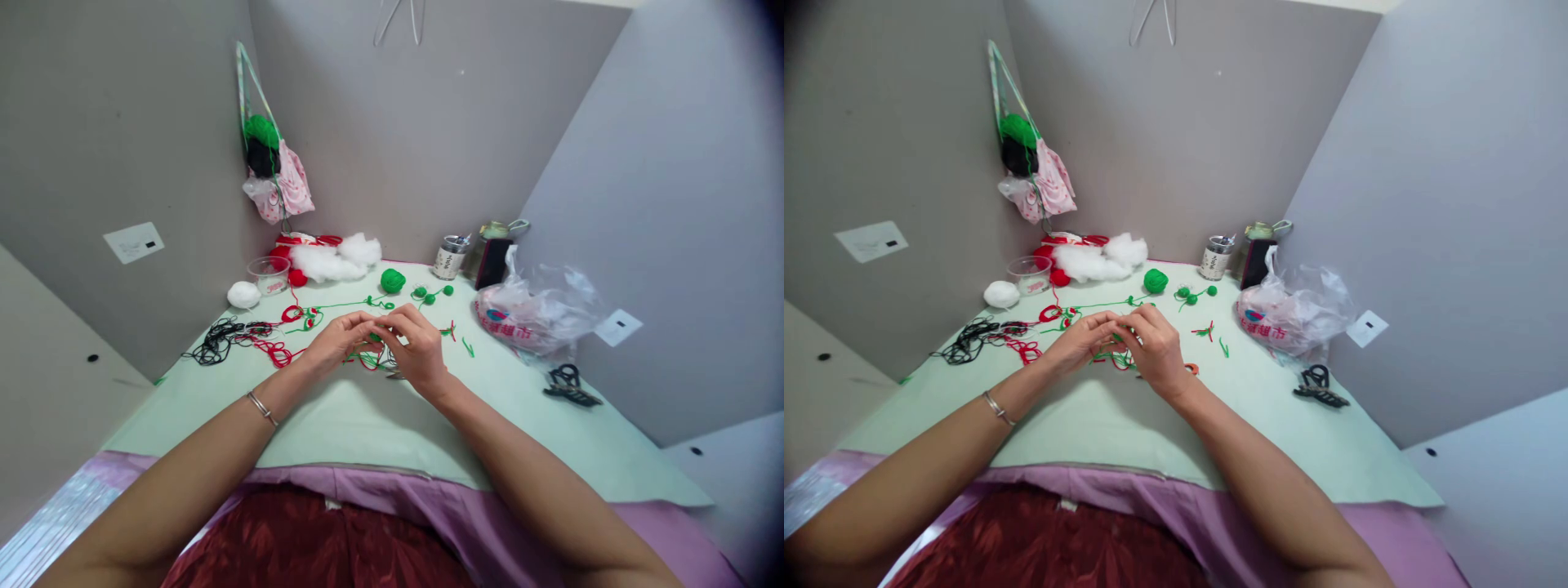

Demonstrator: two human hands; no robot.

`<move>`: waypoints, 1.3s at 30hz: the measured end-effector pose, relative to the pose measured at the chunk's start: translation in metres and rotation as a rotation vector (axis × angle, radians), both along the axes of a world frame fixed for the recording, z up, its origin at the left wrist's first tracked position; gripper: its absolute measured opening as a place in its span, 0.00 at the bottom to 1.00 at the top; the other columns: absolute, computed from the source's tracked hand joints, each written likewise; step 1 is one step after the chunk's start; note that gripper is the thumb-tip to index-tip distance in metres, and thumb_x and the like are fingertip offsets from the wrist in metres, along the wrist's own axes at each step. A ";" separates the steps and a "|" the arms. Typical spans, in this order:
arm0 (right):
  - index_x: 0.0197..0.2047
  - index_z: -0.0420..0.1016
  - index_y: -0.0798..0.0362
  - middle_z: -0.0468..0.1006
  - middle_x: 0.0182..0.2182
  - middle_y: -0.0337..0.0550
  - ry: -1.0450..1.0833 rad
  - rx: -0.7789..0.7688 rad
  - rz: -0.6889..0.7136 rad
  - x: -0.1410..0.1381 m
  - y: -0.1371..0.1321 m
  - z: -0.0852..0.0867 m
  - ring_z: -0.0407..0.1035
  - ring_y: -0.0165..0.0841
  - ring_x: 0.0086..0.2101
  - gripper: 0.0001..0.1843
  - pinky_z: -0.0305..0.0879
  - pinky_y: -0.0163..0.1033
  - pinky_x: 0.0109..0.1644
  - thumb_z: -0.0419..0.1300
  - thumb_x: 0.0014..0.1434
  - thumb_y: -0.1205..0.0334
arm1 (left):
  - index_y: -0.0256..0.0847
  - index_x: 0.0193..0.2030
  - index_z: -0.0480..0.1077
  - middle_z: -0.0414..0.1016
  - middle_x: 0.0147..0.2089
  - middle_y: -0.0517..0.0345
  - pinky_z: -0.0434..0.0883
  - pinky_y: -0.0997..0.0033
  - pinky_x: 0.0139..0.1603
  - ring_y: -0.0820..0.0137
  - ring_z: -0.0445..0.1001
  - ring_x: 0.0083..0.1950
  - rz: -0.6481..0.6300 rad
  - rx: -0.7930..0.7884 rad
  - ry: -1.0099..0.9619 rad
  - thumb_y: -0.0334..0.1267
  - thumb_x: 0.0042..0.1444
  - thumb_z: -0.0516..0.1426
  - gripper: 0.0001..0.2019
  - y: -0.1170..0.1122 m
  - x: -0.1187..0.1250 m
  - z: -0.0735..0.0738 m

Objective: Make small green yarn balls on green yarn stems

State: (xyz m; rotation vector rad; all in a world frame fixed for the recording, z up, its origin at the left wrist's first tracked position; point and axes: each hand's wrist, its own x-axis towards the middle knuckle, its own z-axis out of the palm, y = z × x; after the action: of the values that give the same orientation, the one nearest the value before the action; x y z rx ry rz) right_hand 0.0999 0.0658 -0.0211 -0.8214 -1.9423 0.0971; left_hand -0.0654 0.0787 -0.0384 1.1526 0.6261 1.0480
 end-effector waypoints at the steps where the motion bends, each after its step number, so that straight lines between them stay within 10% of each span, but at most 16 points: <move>1: 0.36 0.77 0.50 0.74 0.31 0.46 0.005 -0.005 0.001 0.000 0.000 0.001 0.69 0.35 0.35 0.09 0.67 0.40 0.39 0.56 0.64 0.59 | 0.37 0.40 0.74 0.75 0.39 0.54 0.73 0.69 0.46 0.71 0.75 0.39 0.005 0.004 0.005 0.46 0.52 0.64 0.15 0.000 0.000 0.000; 12: 0.33 0.78 0.55 0.72 0.28 0.41 0.186 -0.465 0.103 0.013 0.017 0.010 0.64 0.29 0.29 0.16 0.62 0.35 0.35 0.55 0.63 0.53 | 0.38 0.41 0.73 0.75 0.38 0.58 0.72 0.63 0.51 0.73 0.76 0.37 0.178 0.019 -0.055 0.44 0.50 0.65 0.15 0.000 -0.006 0.011; 28: 0.28 0.74 0.55 0.70 0.26 0.38 0.316 -0.561 0.241 0.010 0.013 0.012 0.62 0.28 0.28 0.08 0.59 0.34 0.33 0.62 0.54 0.59 | 0.37 0.38 0.74 0.74 0.36 0.58 0.71 0.64 0.50 0.73 0.73 0.38 0.267 0.057 -0.038 0.43 0.47 0.66 0.14 0.005 -0.006 0.007; 39: 0.52 0.72 0.52 0.79 0.33 0.42 0.587 -0.584 0.299 0.030 0.027 0.026 0.69 0.27 0.26 0.22 0.65 0.34 0.28 0.63 0.53 0.58 | 0.39 0.45 0.74 0.75 0.43 0.54 0.67 0.62 0.55 0.69 0.73 0.45 0.202 0.123 -0.015 0.41 0.50 0.64 0.16 0.011 -0.014 0.005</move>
State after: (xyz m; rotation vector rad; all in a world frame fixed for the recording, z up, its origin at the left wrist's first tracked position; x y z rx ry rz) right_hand 0.1302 0.0926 0.0048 -0.7467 -1.4584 1.0081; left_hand -0.0789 0.0895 -0.0335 1.2051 0.6839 1.2804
